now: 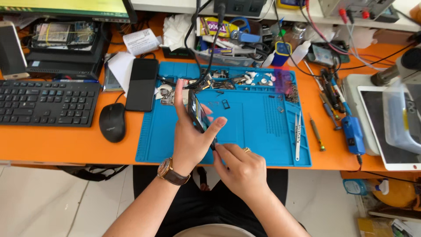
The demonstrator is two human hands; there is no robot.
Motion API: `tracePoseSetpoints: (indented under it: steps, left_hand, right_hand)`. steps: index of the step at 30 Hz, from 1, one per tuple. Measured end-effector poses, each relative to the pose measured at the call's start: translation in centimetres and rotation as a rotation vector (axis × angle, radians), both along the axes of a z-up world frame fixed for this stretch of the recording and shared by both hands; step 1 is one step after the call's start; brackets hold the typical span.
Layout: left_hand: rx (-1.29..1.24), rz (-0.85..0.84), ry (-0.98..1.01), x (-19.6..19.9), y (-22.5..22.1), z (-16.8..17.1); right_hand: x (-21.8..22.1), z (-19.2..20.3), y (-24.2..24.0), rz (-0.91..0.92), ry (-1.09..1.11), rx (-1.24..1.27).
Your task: The person uses a screwdriver and tweezers to remove screws and small components from the back of a disassembled smartphone. They then pick up the phone, inspect the internal components, and attempt to align the back cover with the device body.
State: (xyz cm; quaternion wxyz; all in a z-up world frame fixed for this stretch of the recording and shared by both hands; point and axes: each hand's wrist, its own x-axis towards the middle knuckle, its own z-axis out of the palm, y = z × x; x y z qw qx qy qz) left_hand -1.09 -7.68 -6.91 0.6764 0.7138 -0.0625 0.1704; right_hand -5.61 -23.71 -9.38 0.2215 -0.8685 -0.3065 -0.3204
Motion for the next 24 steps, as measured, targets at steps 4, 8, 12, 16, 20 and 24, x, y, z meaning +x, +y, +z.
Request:
tracePoseSetpoints:
  steps: [4, 8, 12, 16, 20, 24]
  left_hand:
    - [0.328, 0.044, 0.132, 1.5, -0.2, -0.4]
    - [0.265, 0.024, 0.116, 2.3, -0.6, -0.3]
    - [0.156, -0.03, 0.056, 3.4, -0.8, -1.3]
    - [0.208, -0.06, 0.069, 3.5, -0.7, -1.0]
    - [0.293, -0.059, 0.088, 3.7, -1.0, -0.4]
    - [0.332, -0.031, 0.071, 3.8, -1.4, -0.8]
  right_hand:
    - [0.4, -0.3, -0.3, -0.044, 0.137, 0.078]
    - [0.5, 0.1, -0.4, -0.1, 0.306, 0.129]
    - [0.6, 0.7, -1.3, -0.114, 0.479, 0.199]
    - [0.6, 0.5, -2.3, -0.175, 0.624, 0.247]
    - [0.7, 1.4, -2.4, -0.277, 0.843, 0.361]
    - [0.1, 0.2, -2.1, -0.3, 0.708, 0.332]
